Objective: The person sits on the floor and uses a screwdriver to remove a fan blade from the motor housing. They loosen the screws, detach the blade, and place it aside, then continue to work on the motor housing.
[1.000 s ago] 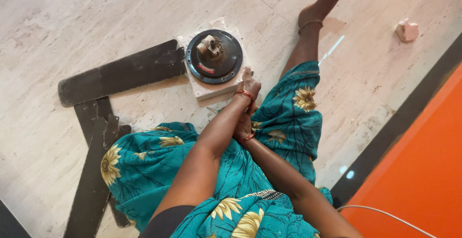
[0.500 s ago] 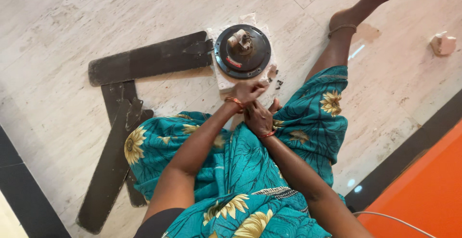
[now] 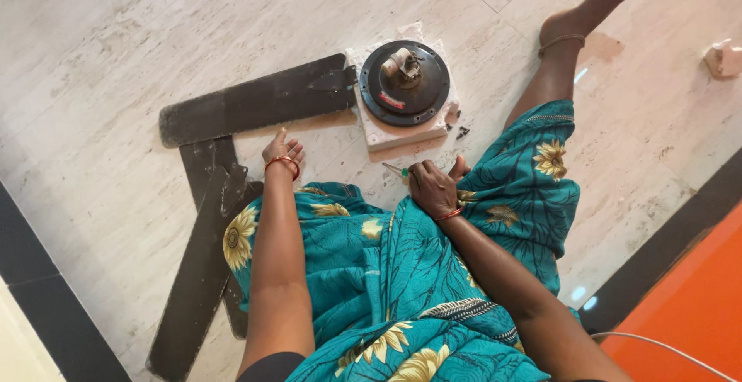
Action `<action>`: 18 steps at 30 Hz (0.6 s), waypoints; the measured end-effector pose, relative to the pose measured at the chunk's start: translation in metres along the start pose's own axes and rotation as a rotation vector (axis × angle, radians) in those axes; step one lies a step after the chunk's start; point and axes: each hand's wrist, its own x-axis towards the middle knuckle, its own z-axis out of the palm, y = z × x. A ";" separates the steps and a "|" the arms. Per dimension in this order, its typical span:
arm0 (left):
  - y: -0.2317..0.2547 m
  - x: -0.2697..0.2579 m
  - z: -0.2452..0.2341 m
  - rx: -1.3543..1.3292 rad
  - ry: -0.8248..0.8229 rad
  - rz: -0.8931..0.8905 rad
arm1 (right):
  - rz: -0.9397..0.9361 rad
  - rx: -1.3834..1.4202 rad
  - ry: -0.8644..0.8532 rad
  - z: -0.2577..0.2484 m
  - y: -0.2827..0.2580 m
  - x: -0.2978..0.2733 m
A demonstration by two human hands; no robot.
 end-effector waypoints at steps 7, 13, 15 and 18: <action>0.006 0.001 0.016 -0.354 -0.150 0.028 | -0.034 -0.028 0.022 0.002 0.000 0.001; 0.019 -0.001 0.022 -0.472 -0.173 0.035 | -0.023 -0.032 0.026 0.006 0.004 0.002; 0.020 -0.003 0.024 -0.449 -0.171 0.036 | -0.023 -0.029 0.024 0.006 0.005 0.001; 0.026 -0.007 0.029 -0.418 -0.236 0.005 | -0.025 -0.029 0.037 0.006 0.005 0.000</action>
